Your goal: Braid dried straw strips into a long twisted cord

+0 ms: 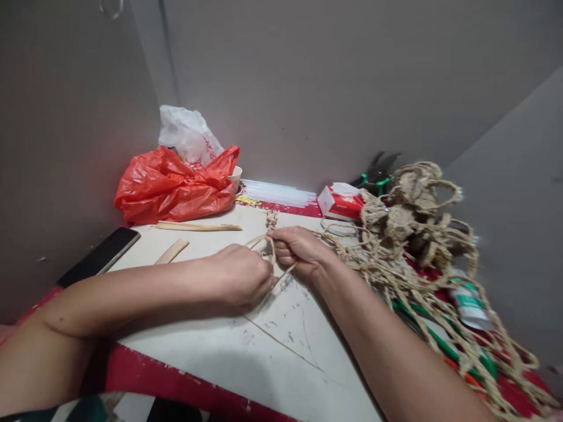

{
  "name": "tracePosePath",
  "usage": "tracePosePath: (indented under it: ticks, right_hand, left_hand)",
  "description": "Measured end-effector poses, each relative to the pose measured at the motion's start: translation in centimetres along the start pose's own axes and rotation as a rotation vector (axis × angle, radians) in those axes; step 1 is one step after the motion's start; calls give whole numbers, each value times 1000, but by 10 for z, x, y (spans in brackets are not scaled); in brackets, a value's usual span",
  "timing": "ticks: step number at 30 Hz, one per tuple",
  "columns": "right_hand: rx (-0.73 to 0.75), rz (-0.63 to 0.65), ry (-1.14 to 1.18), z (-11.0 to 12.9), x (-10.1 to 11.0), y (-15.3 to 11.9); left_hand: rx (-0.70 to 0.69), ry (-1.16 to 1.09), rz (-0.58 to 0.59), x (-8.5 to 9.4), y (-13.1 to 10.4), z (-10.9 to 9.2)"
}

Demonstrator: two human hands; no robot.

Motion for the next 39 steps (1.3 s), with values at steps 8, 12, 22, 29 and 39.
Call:
tracePosePath:
  ticks: [8,12,22,29,39]
  right_hand:
    - [10,35,10,3,0,0]
    - [30,57,-3,6,0,1]
    - [43,121,-53,5,2,6]
    - [76,170,-171,10,-4,6]
    - [54,142,-235,10,1,7]
  left_hand:
    - [487,-30,66,61,-69,129]
    - [639,-17,148,34,-100,187]
    - [268,-793,56,16,-81,125]
    - [128,-1310,2,-11,11,91]
    - [141,-1466,-28,-40,31,110]
Point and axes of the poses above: each hand's wrist, its own y-axis towards the middle knuckle, its own x-axis out of the back of the hand, z = x × y, the point moved 9 cm from there along y, towards the middle knuckle, and after that the axes turned 14 degrees about z, right-handed, at the moved point
